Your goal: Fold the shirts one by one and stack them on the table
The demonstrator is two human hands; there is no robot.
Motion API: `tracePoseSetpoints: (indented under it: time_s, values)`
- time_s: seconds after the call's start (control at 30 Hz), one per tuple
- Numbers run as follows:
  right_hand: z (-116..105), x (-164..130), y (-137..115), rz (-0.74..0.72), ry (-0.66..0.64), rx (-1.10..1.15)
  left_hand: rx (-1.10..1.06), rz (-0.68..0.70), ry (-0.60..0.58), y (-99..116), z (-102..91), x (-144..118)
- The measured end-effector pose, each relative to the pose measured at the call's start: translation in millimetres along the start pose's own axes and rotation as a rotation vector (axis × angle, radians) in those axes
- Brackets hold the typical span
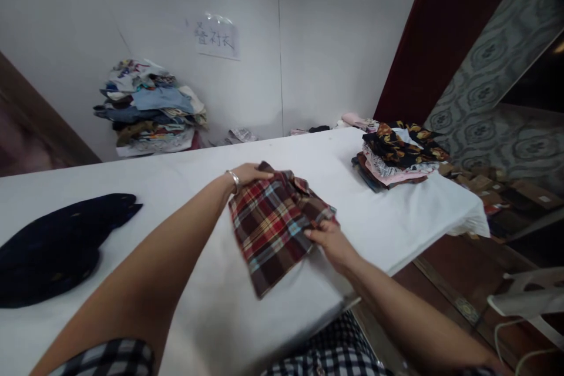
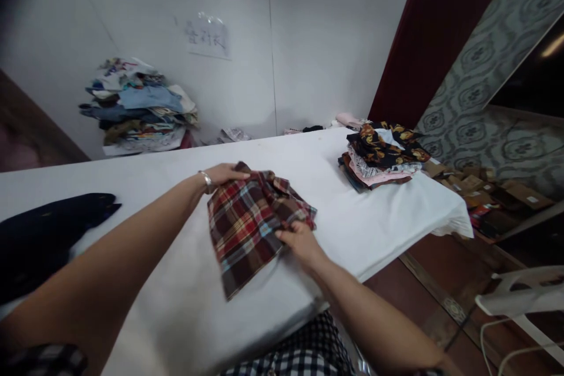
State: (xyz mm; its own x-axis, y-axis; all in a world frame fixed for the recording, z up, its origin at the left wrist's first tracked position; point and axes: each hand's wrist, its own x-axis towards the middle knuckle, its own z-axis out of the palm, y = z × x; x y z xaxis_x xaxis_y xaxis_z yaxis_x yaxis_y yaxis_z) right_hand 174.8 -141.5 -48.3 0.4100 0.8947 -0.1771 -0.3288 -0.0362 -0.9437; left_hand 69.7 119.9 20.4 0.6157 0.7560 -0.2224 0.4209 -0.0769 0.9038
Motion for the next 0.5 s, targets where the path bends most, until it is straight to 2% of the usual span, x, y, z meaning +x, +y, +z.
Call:
tracePoseSetpoints:
  time_s: [0.1,0.2,0.27,0.33,0.43,0.5]
  values:
    - [-6,28,-61,-0.25,0.051,-0.147,-0.215,0.27,-0.043,32,-38.1,-18]
    - [-7,52,-115,-0.553,0.023,-0.22,-0.221,0.493,0.163,51,-63.0,-48]
    - [-10,58,-127,-0.669,0.01,-0.29,-0.125,0.521,0.292,44,-65.5,-74]
    - [-18,55,-113,-0.683,0.029,-0.401,-0.004,0.47,0.329,17,-55.2,-100]
    - [-37,33,-54,-0.55,0.042,-0.584,0.166,0.395,0.222,-48,-20.9,-140]
    - [-51,11,-9,-0.428,-0.102,-0.678,0.251,0.34,0.107,-90,5.8,-165]
